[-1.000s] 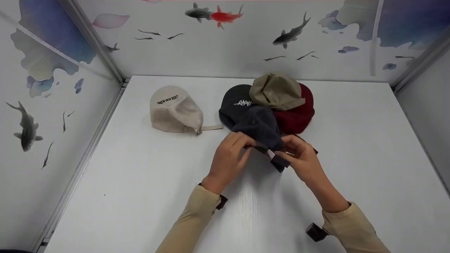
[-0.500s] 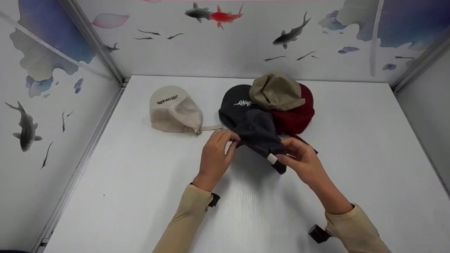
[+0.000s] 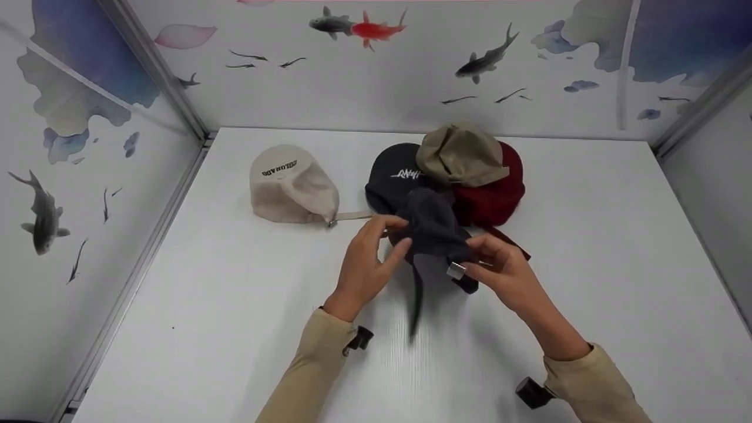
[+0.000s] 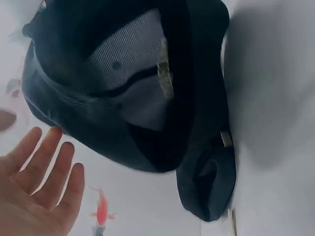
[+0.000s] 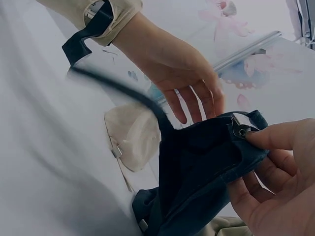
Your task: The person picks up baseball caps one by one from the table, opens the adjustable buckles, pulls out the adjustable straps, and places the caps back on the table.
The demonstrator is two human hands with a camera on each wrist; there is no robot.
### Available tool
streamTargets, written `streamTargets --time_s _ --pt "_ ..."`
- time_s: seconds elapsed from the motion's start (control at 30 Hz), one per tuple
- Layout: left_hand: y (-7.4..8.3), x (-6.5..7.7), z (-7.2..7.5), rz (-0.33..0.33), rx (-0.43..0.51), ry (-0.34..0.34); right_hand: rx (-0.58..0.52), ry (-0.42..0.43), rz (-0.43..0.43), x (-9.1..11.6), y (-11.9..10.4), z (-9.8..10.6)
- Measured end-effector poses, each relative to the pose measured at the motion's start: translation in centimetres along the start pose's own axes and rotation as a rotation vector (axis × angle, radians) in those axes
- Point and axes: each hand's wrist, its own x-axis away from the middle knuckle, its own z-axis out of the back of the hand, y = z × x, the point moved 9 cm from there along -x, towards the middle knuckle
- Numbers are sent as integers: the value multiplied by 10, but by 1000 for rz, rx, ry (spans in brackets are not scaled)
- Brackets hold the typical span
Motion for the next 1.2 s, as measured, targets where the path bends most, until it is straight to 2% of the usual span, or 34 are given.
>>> streamTargets --time_s 0.1,0.17,0.3,0.43,0.5,0.57,0.67,0.73,0.8,0.9,0.97,1.1,1.2 --pt "5 -1 -9 7 -9 -43 15 -10 6 1 0 -1" --pt "8 -2 -13 2 -38 -45 27 -22 7 1 0 -2" --pt "11 -4 -14 -12 -70 -14 64 -52 9 2 0 -3" --pt "12 -5 -12 -12 -37 23 90 -83 45 2 -5 -5" --pt "13 -6 -11 -13 -16 33 65 -88 71 1 -10 -5" --pt "14 -7 -9 -17 7 43 46 -60 94 -4 -17 -3" --pt "16 -8 -9 -20 31 50 69 29 104 -16 -26 5" --pt "17 -9 -9 -21 43 50 181 91 98 -27 -30 10" --pt "17 -9 -10 -19 42 46 314 113 83 -39 -31 12" --pt "19 -9 -12 -18 33 28 474 80 42 -56 -30 11" --pt "20 -8 -14 -16 28 12 510 27 22 -64 -29 9" --pt "22 -8 -16 -11 25 -22 482 -72 -6 -72 -26 4" --pt "24 -9 -17 -14 15 -34 452 -112 -27 -72 -23 3"
